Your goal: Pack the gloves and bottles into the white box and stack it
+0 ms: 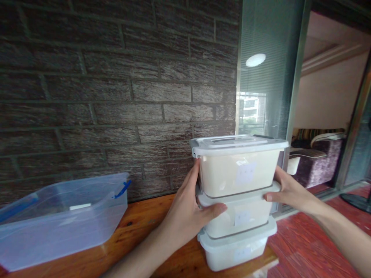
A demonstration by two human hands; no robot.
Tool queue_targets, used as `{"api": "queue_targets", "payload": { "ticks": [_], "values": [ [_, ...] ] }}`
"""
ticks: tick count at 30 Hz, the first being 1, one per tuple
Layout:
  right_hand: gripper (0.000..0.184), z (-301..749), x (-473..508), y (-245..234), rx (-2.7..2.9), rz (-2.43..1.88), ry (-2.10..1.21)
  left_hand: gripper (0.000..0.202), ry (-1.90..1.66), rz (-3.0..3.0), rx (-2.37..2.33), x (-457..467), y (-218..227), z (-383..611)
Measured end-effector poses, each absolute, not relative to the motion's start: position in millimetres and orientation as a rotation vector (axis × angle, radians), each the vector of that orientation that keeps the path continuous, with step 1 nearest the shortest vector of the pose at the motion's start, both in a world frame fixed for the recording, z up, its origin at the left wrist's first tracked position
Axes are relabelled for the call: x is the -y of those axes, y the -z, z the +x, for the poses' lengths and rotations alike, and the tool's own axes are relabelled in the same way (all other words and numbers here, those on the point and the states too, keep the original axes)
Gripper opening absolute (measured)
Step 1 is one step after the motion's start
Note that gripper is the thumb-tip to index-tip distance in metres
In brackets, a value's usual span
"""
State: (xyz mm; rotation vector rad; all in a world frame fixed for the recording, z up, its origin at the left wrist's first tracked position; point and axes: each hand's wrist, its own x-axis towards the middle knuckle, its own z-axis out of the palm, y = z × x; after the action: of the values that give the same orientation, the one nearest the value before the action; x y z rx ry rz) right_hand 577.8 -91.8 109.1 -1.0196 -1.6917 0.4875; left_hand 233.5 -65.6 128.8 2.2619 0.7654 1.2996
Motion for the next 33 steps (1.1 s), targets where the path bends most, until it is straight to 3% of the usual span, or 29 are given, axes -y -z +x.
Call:
{"api": "queue_targets", "payload": {
  "ticks": [7, 13, 16, 23, 33],
  "values": [
    [0.096, 587.0, 103.5, -114.3, 1.719, -0.947, -0.534, 0.113, -1.263, 2.261, -0.783, 72.7, -115.2, 208.3],
    [0.101, 624.2, 117.7, -55.1, 1.554, -1.063, -0.679, 0.094, -1.187, 2.015, -1.022, 81.5, -17.6, 176.5],
    [0.102, 628.0, 120.9, -13.4, 1.53, -1.143, -0.879, 0.096, -1.064, 1.905, -1.007, 83.9, 16.5, 180.2],
    [0.077, 601.4, 118.1, 30.6, 1.581, -1.246, -0.857, 0.11, -0.993, 1.865, -0.969, 85.9, 10.2, 206.1],
    [0.063, 591.1, 123.9, 30.9, 1.514, -1.252, -0.939, 0.089, -0.907, 1.5, -0.819, 98.1, 16.1, 217.8]
  ]
}}
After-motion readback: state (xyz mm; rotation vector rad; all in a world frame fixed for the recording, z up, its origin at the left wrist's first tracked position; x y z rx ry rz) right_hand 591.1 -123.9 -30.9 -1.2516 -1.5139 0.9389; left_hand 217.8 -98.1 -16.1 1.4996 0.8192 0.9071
